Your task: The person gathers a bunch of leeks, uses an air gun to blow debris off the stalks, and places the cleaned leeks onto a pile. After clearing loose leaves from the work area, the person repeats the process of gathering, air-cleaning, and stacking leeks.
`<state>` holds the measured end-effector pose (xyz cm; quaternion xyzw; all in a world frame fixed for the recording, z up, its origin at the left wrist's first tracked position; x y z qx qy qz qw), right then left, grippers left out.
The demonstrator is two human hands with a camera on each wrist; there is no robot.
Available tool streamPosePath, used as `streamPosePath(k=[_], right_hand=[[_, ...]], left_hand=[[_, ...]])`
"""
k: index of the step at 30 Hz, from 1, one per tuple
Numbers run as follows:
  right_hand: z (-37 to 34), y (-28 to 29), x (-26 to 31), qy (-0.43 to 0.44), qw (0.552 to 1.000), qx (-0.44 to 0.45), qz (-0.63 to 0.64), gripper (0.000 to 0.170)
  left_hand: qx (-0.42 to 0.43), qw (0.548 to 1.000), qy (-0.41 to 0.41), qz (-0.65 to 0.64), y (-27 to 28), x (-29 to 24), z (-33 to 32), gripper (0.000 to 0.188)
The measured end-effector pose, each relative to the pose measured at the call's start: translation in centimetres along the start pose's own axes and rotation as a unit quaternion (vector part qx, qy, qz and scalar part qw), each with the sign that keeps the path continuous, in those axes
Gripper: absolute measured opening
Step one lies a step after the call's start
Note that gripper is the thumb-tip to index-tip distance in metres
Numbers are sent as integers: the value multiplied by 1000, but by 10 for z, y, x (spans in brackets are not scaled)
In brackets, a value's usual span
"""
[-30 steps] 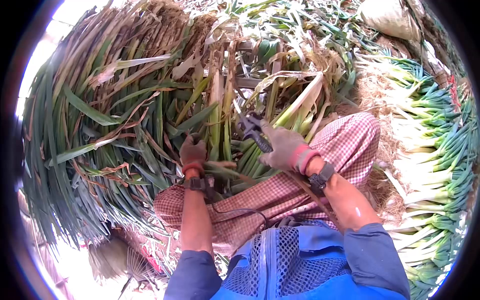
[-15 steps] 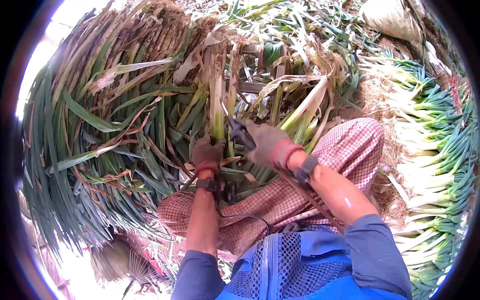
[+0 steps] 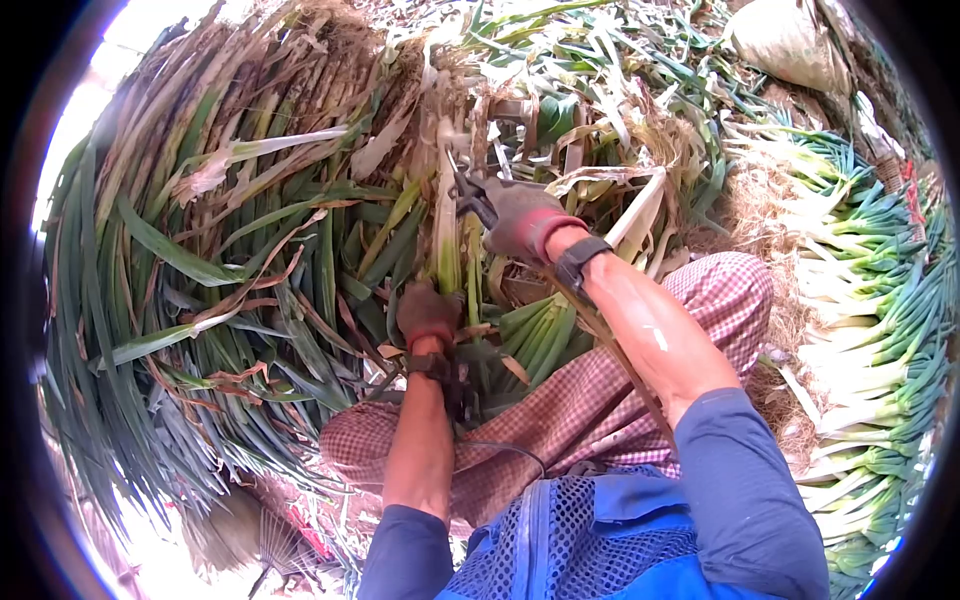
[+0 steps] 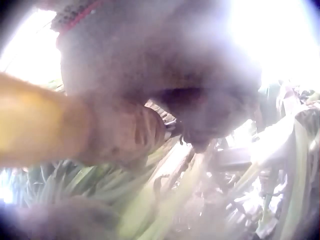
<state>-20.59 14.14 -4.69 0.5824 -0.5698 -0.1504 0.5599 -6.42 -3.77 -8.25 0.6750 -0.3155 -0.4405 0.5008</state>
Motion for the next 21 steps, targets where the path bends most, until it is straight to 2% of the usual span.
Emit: streamPosePath(k=[1,2,4,6,7,8,10,12,13,14,15,16,17,18,20,21], right_hand=[[-13,1,2,-23,999,44,-19,79],[-21,-3,-1,-24,999,43,-19,79],[-39,1,-6,-4,999,8,31,84],[-69,2,-12,-14,999,19,31,87],[-83,0,-15,-9,999,18,32,80],[-96,-3,-17,-4,999,17,32,72],[-128,1,-23,-25,999,4,35,71],[-161,-2,-25,-7,993,87,85,82],[-175,-6,-35,-9,993,87,84,82],[-188,-7,-42,12,996,55,69,90],[-195,-5,-45,34,998,23,54,98],[-201,0,-44,31,998,22,53,98],[-208,7,-41,29,997,32,59,103],[-214,13,-38,27,997,43,65,109],[-221,16,-38,33,996,56,61,108],[-221,18,-43,23,995,40,89,107]], left_hand=[[55,996,44,-48,-2,3,0,40],[55,996,43,-48,6,-2,2,40],[164,970,129,-121,3,0,0,45],[169,974,100,-114,-4,0,-2,46],[175,977,72,-103,-6,-4,-5,48],[175,977,70,-103,-9,-5,-9,48],[167,971,51,-162,-8,-15,-21,44],[156,974,62,-155,0,-23,-26,44],[144,976,74,-149,6,-27,-27,45],[144,975,72,-151,10,-35,-25,45],[148,970,56,-186,13,-46,-21,44],[153,962,41,-221,13,-56,-14,44],[127,973,-26,-194,14,-70,0,43],[128,972,-28,-195,17,-84,10,43],[62,980,42,-182,37,-99,29,39],[65,980,40,-183,16,-90,42,39]])
Point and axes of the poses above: each hand's wrist, its own z-axis towards the middle knuckle, its own y-axis out of the back of the hand, x = y × z, the point moved 8 cm from there along z, towards the middle knuckle, and after that the axes turned 3 degrees about -z, right-handed, at the moved point
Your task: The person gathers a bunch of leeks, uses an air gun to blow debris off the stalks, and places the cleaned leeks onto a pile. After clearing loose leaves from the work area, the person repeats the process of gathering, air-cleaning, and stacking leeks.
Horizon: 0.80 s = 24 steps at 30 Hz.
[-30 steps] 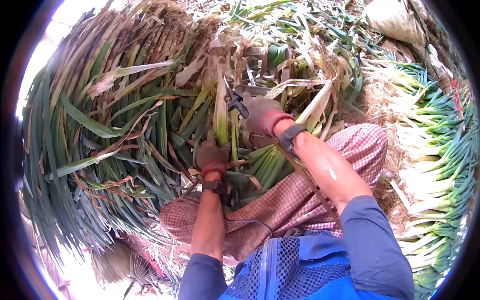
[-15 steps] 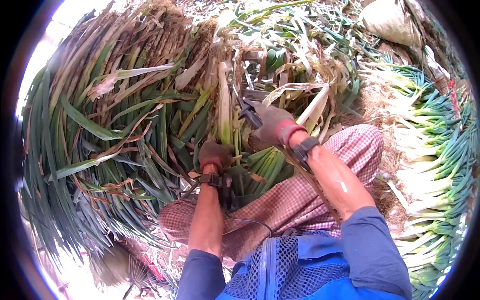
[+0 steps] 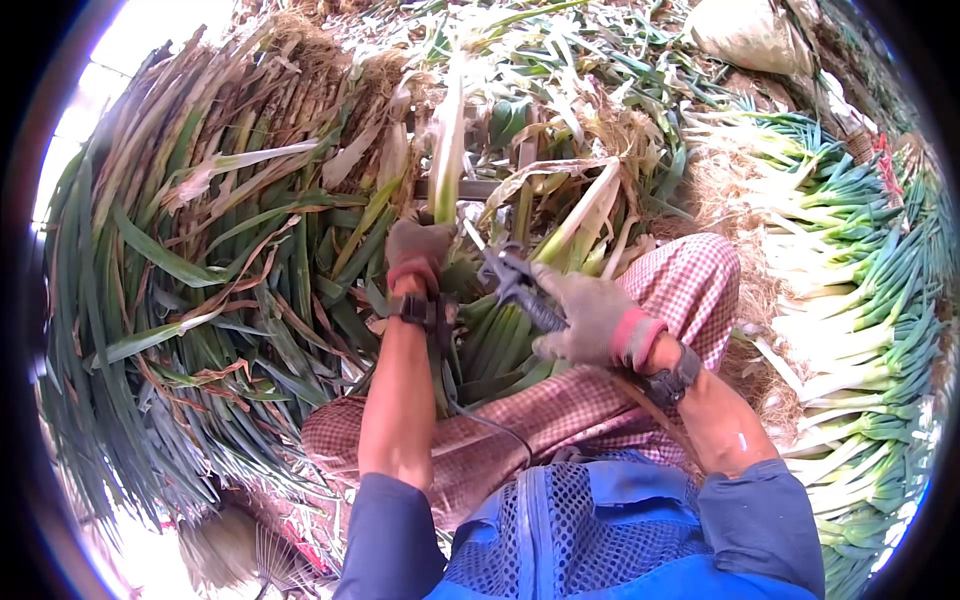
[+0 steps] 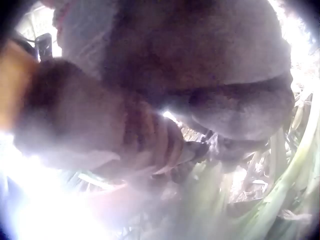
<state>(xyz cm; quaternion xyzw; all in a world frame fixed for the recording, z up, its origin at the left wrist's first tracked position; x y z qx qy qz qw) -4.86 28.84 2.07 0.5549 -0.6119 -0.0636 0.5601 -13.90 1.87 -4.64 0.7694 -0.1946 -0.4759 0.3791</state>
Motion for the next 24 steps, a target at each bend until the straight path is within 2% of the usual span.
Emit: streamPosePath(k=[1,3,5,6,7,9,10,11,13,14,15,17,18,20,21,22,23,24], right_hand=[[0,4,-4,-7,999,-17,27,107],[-4,9,-15,-16,999,-33,22,106],[-8,12,-27,-34,997,-64,17,103],[-13,15,-12,-74,996,12,54,102],[-13,4,-20,-76,995,14,57,102],[-8,-9,-25,5,998,-48,42,103],[-6,-1,-14,-48,998,-28,39,105],[-3,1,-12,-47,998,-27,40,105],[1,-16,-1,8,996,77,38,105],[0,-22,5,28,995,84,48,104],[1,-25,7,28,995,85,49,104],[5,-21,2,-13,999,25,21,103],[6,-23,-1,2,1000,2,12,102],[-3,-35,-7,17,1000,17,17,102],[-5,-39,-6,33,999,33,18,101],[-9,-32,0,-27,996,78,20,102],[-11,-34,-2,-28,996,78,21,102],[-14,-37,0,8,997,74,33,102]], left_hand=[[2,995,-74,60,-23,22,24,37],[4,981,-148,122,-39,31,28,36],[-17,998,-56,-37,-34,60,8,38],[-16,998,-53,-32,-23,51,-11,43],[-13,998,-51,-30,-19,52,-19,43],[17,996,-31,77,-16,55,-33,48],[17,990,-62,126,-12,49,-44,47],[16,990,-60,127,-8,46,-51,47],[44,972,-81,216,-10,41,-61,44],[45,972,-80,217,-10,44,-61,44],[44,973,-89,207,-9,45,-60,42],[42,975,-99,197,-9,47,-56,40],[31,977,-106,181,-4,41,-56,39],[23,979,-115,168,5,32,-54,38],[55,995,-58,65,16,24,-56,37],[87,995,1,-40,18,23,-57,35],[88,995,1,-39,16,27,-48,35],[113,992,1,-55,10,37,-34,32]])
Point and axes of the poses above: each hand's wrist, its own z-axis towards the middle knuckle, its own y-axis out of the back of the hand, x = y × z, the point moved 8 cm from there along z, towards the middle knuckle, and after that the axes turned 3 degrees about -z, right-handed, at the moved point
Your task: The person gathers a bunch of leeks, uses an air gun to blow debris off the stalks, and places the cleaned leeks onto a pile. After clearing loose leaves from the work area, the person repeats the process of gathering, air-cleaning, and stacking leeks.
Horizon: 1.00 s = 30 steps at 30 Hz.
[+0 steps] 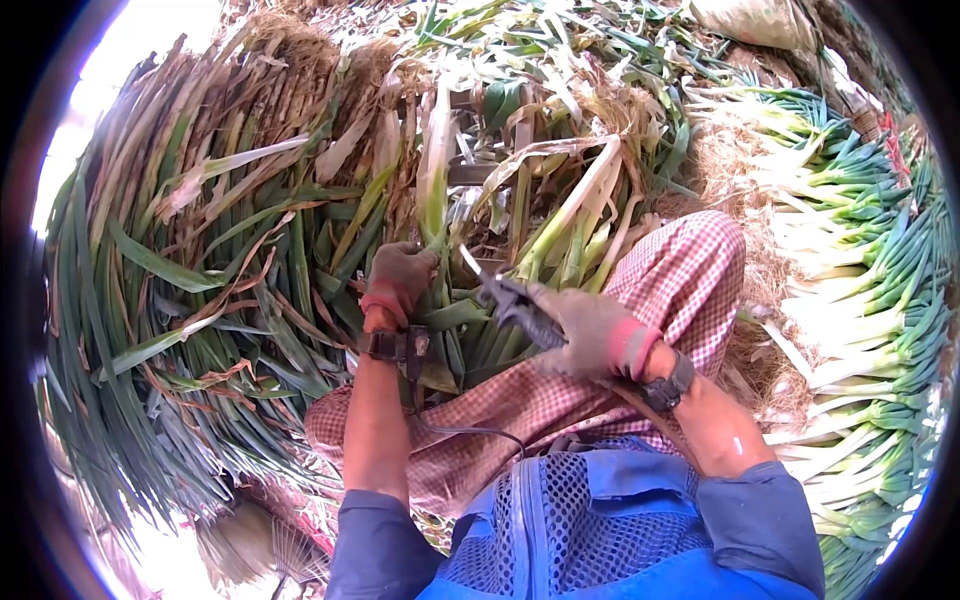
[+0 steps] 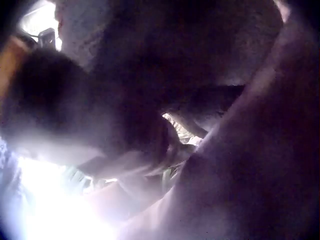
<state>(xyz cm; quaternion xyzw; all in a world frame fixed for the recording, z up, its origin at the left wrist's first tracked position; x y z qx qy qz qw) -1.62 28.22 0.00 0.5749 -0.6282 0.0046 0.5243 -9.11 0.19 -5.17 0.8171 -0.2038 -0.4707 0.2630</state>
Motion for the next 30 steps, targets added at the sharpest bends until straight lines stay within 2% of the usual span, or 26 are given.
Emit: streamPosePath(k=[1,2,4,5,6,7,8,9,10,11,13,14,15,17,18,20,22,24,26,27,29,30], right_hand=[[-4,-7,1,37,999,-2,10,102],[-7,-15,0,101,993,-59,-20,102],[-8,-14,3,74,996,-52,-12,101],[-6,-12,5,49,998,-46,-5,101],[-5,-9,12,48,998,-47,-4,101],[-3,-10,16,25,999,-24,-12,100],[0,-12,18,4,1000,-1,-21,100],[8,-11,19,3,1000,0,-21,100],[18,-2,13,-25,999,-26,-10,99],[27,6,8,-53,997,-51,2,99],[36,14,4,-78,995,-68,10,98],[38,17,-6,-101,988,-107,42,98],[36,19,-14,-124,979,-145,76,99],[28,18,-14,-113,979,-150,76,101],[22,15,-7,-77,985,-135,80,103],[12,11,-5,-38,986,-128,98,105],[5,8,-13,-53,983,-148,93,104],[3,10,-15,-68,979,-169,87,104],[4,1,-3,-21,995,-69,75,104],[5,-1,-2,-21,995,-68,74,104],[4,3,2,-2,989,-128,71,104],[5,1,3,-6,992,-117,53,104]], left_hand=[[26,1000,1,-16,-2,8,11,28],[28,999,2,-14,-3,16,21,28],[54,984,-82,-149,-4,3,32,19],[56,984,-83,-148,-1,3,39,19],[17,970,-241,19,8,-30,34,16],[-22,903,-386,186,10,-61,16,14],[-45,889,-421,176,21,-86,1,13],[18,964,-257,-63,32,-79,23,20],[80,949,-69,-296,29,-70,41,27],[92,896,-79,-428,34,-89,49,30],[116,784,-123,-597,62,-133,47,43],[152,730,-197,-636,80,-162,36,44],[111,727,-213,-643,95,-173,28,62],[23,760,-193,-621,111,-165,25,62],[22,761,-194,-619,110,-154,29,62],[-59,877,-143,-454,93,-94,47,59],[-82,940,-90,-319,54,-35,45,47],[-127,981,-90,-117,14,17,32,41],[-200,964,-170,42,-7,21,-11,57],[-201,964,-169,41,-13,22,-22,57],[-221,938,-164,210,-20,18,-40,73],[-209,929,-180,246,-21,15,-45,82]])
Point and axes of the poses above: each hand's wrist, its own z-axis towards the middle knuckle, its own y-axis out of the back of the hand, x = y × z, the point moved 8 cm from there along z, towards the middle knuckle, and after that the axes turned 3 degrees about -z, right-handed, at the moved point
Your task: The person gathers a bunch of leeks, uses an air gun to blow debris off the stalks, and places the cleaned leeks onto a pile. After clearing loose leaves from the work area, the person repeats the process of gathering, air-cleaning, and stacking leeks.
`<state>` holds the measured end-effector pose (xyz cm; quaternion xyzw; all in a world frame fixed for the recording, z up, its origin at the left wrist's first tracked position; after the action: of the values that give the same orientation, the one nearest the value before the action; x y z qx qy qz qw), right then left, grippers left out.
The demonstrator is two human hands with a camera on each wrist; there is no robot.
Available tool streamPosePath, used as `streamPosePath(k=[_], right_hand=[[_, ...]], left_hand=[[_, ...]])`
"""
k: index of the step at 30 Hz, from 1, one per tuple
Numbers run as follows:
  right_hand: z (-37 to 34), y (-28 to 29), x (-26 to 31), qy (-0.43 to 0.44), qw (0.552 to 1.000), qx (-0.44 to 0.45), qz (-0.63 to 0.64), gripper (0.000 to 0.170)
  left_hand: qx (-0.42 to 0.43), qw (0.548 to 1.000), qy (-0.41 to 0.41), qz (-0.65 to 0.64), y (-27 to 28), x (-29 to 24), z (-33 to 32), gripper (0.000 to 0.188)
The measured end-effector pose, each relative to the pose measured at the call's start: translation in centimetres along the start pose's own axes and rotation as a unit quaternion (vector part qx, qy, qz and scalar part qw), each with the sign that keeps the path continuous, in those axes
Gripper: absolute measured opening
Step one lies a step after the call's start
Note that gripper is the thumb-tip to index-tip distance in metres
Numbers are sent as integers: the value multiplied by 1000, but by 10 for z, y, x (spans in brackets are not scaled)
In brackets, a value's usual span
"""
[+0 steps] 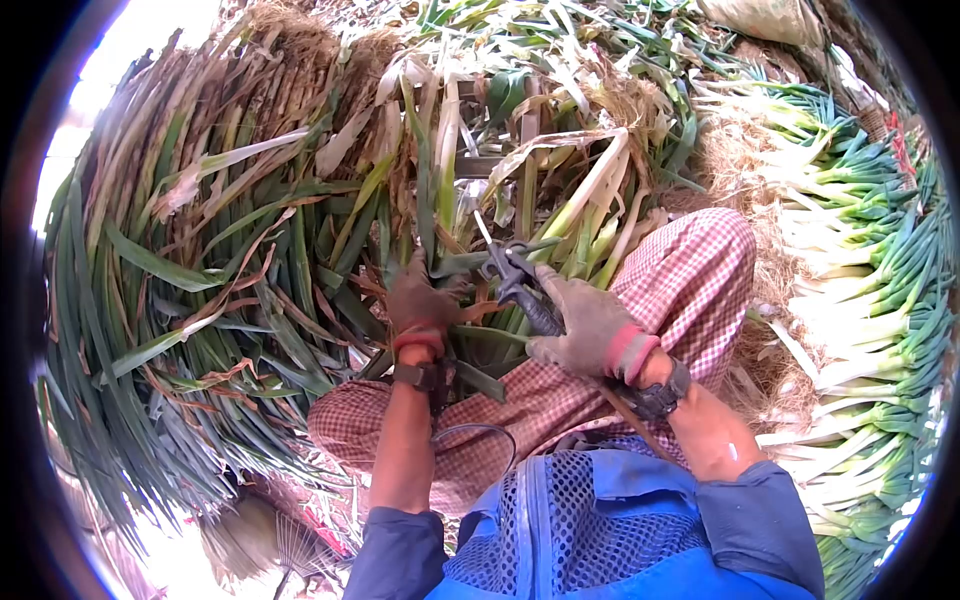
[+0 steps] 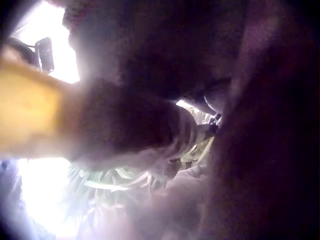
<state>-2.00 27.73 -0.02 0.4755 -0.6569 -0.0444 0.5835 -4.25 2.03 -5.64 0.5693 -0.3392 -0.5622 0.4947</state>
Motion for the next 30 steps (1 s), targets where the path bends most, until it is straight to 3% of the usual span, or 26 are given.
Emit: streamPosePath(k=[1,3,4,6,7,8,10,11,13,15,17,19,20,23,24,25,27,30], right_hand=[[0,2,2,1,1000,1,1,104],[-5,-8,3,-31,994,102,1,105],[-6,-10,1,-31,994,102,1,105],[-9,-4,-1,-2,1000,24,-1,106],[-11,-2,-1,-3,1000,23,-1,106],[-14,-3,3,15,998,55,12,106],[-19,-6,6,33,995,86,26,107],[-20,-5,6,36,996,73,20,107],[-25,-1,8,40,997,57,14,107],[-36,-6,15,49,991,122,-5,107],[-38,-10,17,62,992,113,-15,105],[-32,-6,14,-13,996,82,20,114],[-30,-9,6,-8,999,38,17,113],[-28,-11,-1,14,999,24,15,111],[-26,-14,-4,15,999,23,18,111],[-26,-12,-12,-7,1000,-14,16,110],[-27,-5,-16,-31,998,-49,16,108],[-22,-4,5,-23,994,102,24,105]], left_hand=[[0,1000,0,1,2,-1,-1,82],[97,992,12,77,-8,-3,-5,72],[97,992,12,77,-8,-1,-2,72],[140,989,29,41,-14,7,6,47],[140,989,27,41,-3,2,13,47],[145,983,71,-86,7,1,19,36],[146,930,132,-310,10,2,37,20],[146,930,131,-310,12,7,49,20],[159,865,162,-447,35,-4,76,20],[98,804,193,-553,57,-8,105,22],[64,787,173,-589,96,-33,135,30],[48,658,190,-727,110,-49,169,43],[86,609,105,-782,130,-74,177,47],[49,643,102,-758,131,-83,169,47],[-14,659,174,-732,109,-63,159,37],[-2,747,167,-644,86,-43,149,34],[28,877,141,-458,19,6,113,31],[21,988,93,-118,-23,36,30,40]])
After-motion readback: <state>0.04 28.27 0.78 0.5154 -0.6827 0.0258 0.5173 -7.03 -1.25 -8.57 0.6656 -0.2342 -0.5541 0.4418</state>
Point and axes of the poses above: each hand's wrist, its own z-axis towards the middle knuckle, its own y-axis out of the back of the hand, x = y × z, the point moved 8 cm from there along z, towards the middle knuckle, and after that the axes turned 3 degrees about -z, right-handed, at the moved point
